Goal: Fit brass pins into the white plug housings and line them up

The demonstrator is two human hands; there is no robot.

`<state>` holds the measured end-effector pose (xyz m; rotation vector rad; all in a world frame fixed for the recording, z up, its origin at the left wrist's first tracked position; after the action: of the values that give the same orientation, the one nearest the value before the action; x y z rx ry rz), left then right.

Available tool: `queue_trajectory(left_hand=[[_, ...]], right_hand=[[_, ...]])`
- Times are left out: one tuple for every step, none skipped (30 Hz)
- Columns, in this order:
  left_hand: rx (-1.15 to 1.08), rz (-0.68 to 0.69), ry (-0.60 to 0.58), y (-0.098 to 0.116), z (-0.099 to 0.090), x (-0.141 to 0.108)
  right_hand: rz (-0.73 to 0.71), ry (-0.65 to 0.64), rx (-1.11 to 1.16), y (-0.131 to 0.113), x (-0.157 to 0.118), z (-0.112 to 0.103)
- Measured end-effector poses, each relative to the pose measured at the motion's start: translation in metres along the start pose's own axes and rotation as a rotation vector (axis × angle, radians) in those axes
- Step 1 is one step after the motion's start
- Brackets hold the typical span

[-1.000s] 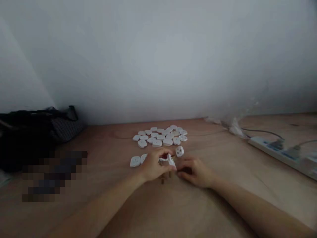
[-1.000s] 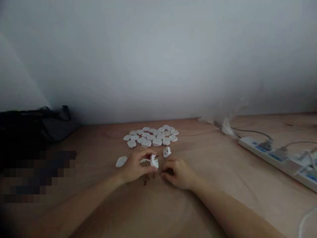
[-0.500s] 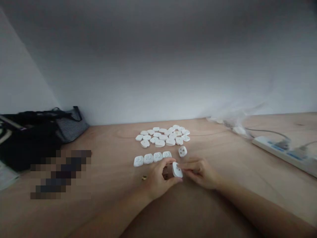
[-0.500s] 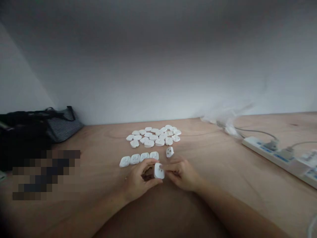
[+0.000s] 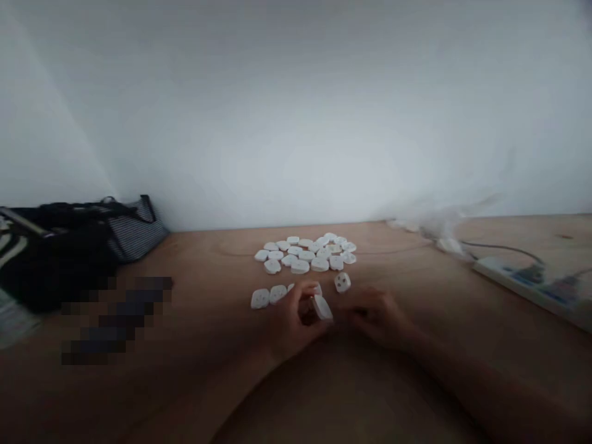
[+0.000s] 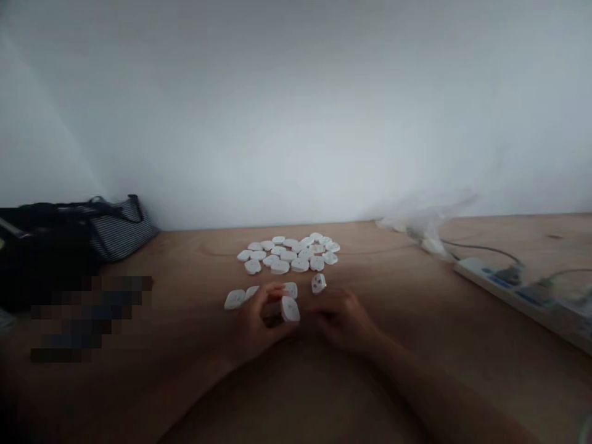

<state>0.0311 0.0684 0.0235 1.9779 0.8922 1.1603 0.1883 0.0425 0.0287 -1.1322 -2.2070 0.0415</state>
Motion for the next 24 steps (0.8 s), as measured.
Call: queue_trajectory(left_hand=[[-0.008, 0.009, -0.008, -0.002, 0.0, 0.005], [-0.024, 0.017, -0.029, -0.003, 0.0, 0.01], [-0.027, 0.022, -0.066, -0.005, 0.003, 0.017], [-0.001, 0.029, -0.095, -0.006, 0.005, 0.024], [0.049, 0.035, -0.129, -0.007, 0.008, 0.031], [0.104, 0.037, -0.169, -0.008, 0.013, 0.038], [0.131, 0.037, -0.202, -0.009, 0.017, 0.044], [0.15, 0.036, -0.231, -0.009, 0.021, 0.051], [0.161, 0.034, -0.261, -0.009, 0.025, 0.056], [0.167, 0.03, -0.285, -0.01, 0.028, 0.061], [0.175, 0.026, -0.307, -0.01, 0.031, 0.065], [0.184, 0.02, -0.328, -0.011, 0.034, 0.068], [0.194, 0.015, -0.347, -0.011, 0.036, 0.07], [0.203, 0.011, -0.365, -0.012, 0.037, 0.072], [0.213, 0.006, -0.381, -0.014, 0.038, 0.073], [0.225, 0.001, -0.394, -0.015, 0.038, 0.073], [0.239, -0.004, -0.407, -0.016, 0.038, 0.073], [0.253, -0.01, -0.419, -0.018, 0.038, 0.073], [0.267, -0.017, -0.43, -0.02, 0.038, 0.073], [0.28, -0.024, -0.44, -0.021, 0.037, 0.073], [0.292, -0.03, -0.446, -0.022, 0.037, 0.073], [0.303, -0.034, -0.448, -0.022, 0.037, 0.074], [0.313, -0.034, -0.445, -0.021, 0.037, 0.075], [0.321, -0.029, -0.436, -0.019, 0.036, 0.075]], right_hand=[[0.036, 0.039, -0.021, 0.006, 0.0, -0.001], [0.074, 0.07, -0.043, 0.012, 0.0, -0.002], [0.117, 0.093, -0.067, 0.019, 0.0, -0.003], [0.16, 0.115, -0.091, 0.027, 0.0, -0.003], [0.201, 0.138, -0.114, 0.034, 0.0, -0.004], [0.231, 0.157, -0.128, 0.041, 0.0, -0.004], [0.244, 0.175, -0.131, 0.046, 0.0, -0.004], [0.238, 0.185, -0.121, 0.051, 0.0, -0.003], [0.221, 0.183, -0.099, 0.054, 0.002, 0.0], [0.209, 0.165, -0.072, 0.058, 0.003, 0.003], [0.206, 0.132, -0.042, 0.062, 0.005, 0.008], [0.216, 0.097, -0.015, 0.066, 0.007, 0.013], [0.227, 0.064, 0.008, 0.07, 0.009, 0.018], [0.236, 0.04, 0.027, 0.073, 0.011, 0.022], [0.242, 0.025, 0.043, 0.075, 0.013, 0.025], [0.241, 0.017, 0.058, 0.076, 0.014, 0.026], [0.24, 0.014, 0.073, 0.076, 0.015, 0.027], [0.24, 0.012, 0.092, 0.077, 0.016, 0.028], [0.243, 0.011, 0.115, 0.077, 0.016, 0.028], [0.249, 0.013, 0.14, 0.077, 0.016, 0.028], [0.257, 0.018, 0.167, 0.077, 0.016, 0.028], [0.268, 0.026, 0.196, 0.077, 0.015, 0.028], [0.28, 0.036, 0.227, 0.078, 0.015, 0.027], [0.296, 0.05, 0.26, 0.079, 0.014, 0.027]])
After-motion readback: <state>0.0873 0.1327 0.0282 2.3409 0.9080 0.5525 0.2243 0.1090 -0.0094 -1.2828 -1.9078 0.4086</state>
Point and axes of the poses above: each hand's wrist, its own x-axis towards the middle knuckle, its own z-axis out of the palm, y = z × x, the point moved 7 cm from there along x, towards the middle knuckle, and after that the axes turned 13 degrees about -x, right-handed, at the moved point
